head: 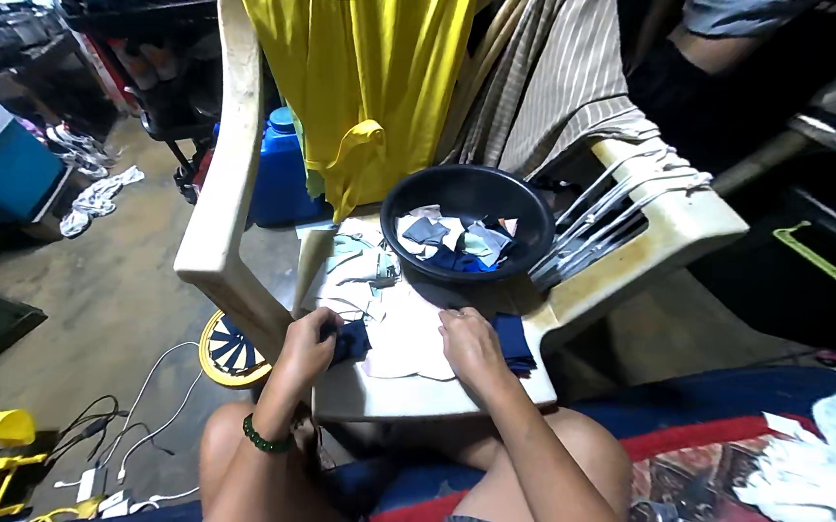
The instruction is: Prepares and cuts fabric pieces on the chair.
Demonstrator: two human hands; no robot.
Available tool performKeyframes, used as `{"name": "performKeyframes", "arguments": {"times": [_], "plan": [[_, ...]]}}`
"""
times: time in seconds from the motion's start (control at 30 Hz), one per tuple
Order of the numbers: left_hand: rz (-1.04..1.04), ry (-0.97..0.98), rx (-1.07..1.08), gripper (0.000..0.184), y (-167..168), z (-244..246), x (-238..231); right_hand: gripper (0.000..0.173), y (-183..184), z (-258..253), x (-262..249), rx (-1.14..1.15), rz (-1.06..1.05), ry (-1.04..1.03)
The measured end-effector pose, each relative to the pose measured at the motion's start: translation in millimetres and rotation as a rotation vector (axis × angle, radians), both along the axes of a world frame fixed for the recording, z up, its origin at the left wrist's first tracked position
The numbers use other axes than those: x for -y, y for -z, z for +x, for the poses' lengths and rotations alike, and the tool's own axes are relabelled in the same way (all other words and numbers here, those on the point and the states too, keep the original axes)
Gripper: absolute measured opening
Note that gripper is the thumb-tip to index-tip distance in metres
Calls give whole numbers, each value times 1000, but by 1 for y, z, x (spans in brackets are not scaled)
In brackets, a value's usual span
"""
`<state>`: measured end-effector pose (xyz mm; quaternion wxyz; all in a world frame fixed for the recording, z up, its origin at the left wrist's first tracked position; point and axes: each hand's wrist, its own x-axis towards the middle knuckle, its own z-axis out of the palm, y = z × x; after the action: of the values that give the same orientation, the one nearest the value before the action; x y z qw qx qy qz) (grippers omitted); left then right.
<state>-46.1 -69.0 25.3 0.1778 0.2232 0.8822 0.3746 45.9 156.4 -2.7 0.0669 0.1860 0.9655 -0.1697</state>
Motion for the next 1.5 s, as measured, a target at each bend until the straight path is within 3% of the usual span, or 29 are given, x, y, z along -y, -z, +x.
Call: {"name": "performKeyframes", "arguments": {"times": [0.1,0.23,0.37,0.43,0.53,0.67,0.73,0.83,0.93,1.17,1.3,1.4,1.5], "plan": [[35,-19,-70,21,5,1,-5,24,1,1,1,-52,-23,12],[7,-32,-145,19,8,0,-10,24,13,1,-12,-324,-74,65],[-34,-18,-199,17,11,0,-11,25,9,-7,-25,-214,-64,137],[34,3,-237,19,15,2,-12,31,1,-8,-31,-105,-123,184],[133,67,-223,27,20,9,-20,37,-4,8,-46,-148,-137,176],[124,188,-186,29,31,21,-37,71,-4,38,-65,-28,-140,65],[118,285,-223,27,36,27,-46,77,3,48,-67,0,-162,31],[70,417,-317,31,42,41,-60,73,12,57,-69,-44,-203,9],[7,482,-367,23,52,53,-72,64,14,63,-75,-72,-231,0],[69,512,-498,14,68,56,-74,43,21,43,-109,-132,-213,27],[135,542,-564,11,72,54,-76,42,22,33,-112,-136,-116,36],[168,553,-655,9,80,55,-79,42,28,37,-105,-315,11,-16],[187,569,-723,9,87,55,-85,35,44,44,-87,-592,-2,-87]]}}
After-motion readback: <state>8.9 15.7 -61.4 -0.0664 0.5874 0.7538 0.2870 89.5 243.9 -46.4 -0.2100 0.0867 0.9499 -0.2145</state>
